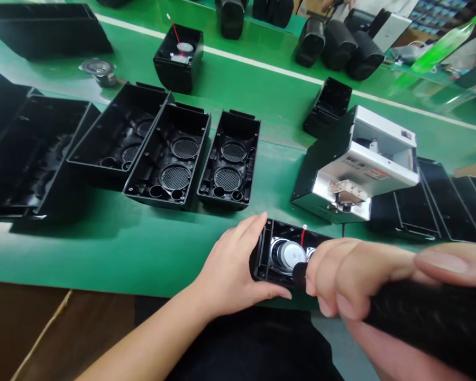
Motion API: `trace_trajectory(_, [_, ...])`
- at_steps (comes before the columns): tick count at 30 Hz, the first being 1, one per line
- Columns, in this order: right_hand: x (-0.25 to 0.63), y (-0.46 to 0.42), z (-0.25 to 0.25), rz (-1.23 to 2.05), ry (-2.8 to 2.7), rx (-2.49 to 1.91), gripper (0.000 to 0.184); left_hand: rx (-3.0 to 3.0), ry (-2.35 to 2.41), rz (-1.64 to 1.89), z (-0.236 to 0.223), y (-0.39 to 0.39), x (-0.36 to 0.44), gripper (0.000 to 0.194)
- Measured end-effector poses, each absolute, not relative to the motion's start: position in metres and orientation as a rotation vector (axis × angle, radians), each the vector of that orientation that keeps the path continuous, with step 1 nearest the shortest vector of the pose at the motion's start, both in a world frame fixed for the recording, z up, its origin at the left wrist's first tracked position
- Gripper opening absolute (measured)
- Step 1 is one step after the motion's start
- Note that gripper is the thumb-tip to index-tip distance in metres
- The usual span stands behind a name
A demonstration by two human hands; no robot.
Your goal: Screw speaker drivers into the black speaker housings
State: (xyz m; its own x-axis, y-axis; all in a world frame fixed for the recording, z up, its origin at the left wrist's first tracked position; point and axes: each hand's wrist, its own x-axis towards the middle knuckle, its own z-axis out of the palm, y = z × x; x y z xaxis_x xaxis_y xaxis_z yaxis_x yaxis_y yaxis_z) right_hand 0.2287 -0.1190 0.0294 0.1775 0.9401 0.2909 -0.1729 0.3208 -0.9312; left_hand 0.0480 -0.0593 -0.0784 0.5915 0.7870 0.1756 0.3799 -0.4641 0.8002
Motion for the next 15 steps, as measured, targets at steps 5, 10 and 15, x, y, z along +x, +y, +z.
trace_trajectory(5, [0.225, -0.118, 0.028, 0.93, -1.093, -0.969, 0.025, 2.09, 0.909, 0.728, -0.078, -0.06, 0.048, 0.132])
trace_trajectory(10, [0.231, -0.114, 0.025, 0.896, -1.175, -0.969, 0.022, 2.08, 0.902, 0.72, -0.077, -0.059, 0.048, 0.133])
trace_trajectory(15, [0.234, -0.112, 0.028, 0.962, -1.292, -0.925, 0.024, 2.066, 0.906, 0.723, -0.077, -0.059, 0.049, 0.134])
